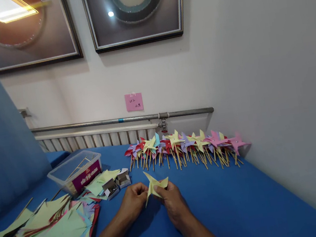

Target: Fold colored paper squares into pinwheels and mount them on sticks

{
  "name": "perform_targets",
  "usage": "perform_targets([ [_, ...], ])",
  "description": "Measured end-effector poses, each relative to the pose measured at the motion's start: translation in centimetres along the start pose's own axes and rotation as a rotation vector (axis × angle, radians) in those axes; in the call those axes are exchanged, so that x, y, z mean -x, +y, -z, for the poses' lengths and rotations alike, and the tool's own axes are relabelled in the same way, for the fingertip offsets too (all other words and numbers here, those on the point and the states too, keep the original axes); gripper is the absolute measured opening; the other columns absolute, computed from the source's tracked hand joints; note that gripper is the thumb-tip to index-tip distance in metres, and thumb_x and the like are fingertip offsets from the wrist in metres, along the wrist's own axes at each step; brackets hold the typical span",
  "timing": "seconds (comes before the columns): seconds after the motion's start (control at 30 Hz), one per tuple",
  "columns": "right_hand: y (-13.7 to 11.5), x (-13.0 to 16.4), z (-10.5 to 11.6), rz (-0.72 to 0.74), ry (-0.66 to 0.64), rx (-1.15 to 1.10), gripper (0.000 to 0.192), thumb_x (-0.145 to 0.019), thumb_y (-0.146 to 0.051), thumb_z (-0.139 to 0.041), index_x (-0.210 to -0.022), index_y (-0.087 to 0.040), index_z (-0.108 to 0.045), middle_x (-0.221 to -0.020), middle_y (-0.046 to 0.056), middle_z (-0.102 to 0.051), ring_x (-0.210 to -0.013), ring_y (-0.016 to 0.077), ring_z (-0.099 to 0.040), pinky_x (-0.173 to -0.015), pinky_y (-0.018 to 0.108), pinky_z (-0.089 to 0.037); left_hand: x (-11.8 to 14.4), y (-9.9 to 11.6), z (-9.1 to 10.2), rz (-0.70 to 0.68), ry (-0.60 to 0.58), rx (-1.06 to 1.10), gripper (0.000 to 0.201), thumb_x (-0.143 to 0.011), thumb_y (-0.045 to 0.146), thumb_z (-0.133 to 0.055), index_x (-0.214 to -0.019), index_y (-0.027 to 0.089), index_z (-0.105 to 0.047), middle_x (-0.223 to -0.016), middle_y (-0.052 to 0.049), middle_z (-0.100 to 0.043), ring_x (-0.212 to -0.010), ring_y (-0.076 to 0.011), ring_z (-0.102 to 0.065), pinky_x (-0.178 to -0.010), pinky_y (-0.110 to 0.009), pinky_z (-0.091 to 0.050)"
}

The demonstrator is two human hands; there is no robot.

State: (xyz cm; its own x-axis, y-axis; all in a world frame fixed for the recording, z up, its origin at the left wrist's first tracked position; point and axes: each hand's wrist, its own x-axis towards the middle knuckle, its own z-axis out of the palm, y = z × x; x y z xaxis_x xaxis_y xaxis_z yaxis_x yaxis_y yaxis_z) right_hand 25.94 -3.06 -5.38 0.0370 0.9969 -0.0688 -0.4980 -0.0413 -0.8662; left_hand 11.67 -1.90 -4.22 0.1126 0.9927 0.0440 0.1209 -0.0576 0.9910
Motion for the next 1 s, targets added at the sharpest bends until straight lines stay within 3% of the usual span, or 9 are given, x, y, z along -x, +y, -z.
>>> perform_targets([
  [0.6, -0.03, -0.01, 0.14, 0.024, 0.000, 0.007, 0.035, -0.063, -0.034, -0.086, -0.087, -0.020, -0.065, -0.082, 0.002, -0.072, -0.082, 0.0226, -0.070, -0.077, 0.034, -0.056, 0.08, -0.46, -0.43, -0.046, -0.004, -0.019, 0.019, -0.068, 0.036, -0.060, -0.061, 0.018, -0.056, -0.050, 0.005, -0.046, -0.048, -0.0083, -0.034, -0.046, -0.021, -0.024],
  [1.0, -0.20, 0.03, 0.18, 0.002, 0.020, 0.038, 0.037, -0.061, -0.035, -0.087, -0.088, -0.019, -0.067, -0.080, 0.002, -0.072, -0.074, 0.0198, -0.067, -0.072, 0.032, -0.056, 0.39, 0.03, -0.34, -0.054, -0.032, -0.033, 0.022, -0.068, 0.039, -0.060, -0.062, 0.018, -0.056, -0.050, 0.006, -0.044, -0.047, -0.0080, -0.033, -0.046, -0.022, -0.025],
])
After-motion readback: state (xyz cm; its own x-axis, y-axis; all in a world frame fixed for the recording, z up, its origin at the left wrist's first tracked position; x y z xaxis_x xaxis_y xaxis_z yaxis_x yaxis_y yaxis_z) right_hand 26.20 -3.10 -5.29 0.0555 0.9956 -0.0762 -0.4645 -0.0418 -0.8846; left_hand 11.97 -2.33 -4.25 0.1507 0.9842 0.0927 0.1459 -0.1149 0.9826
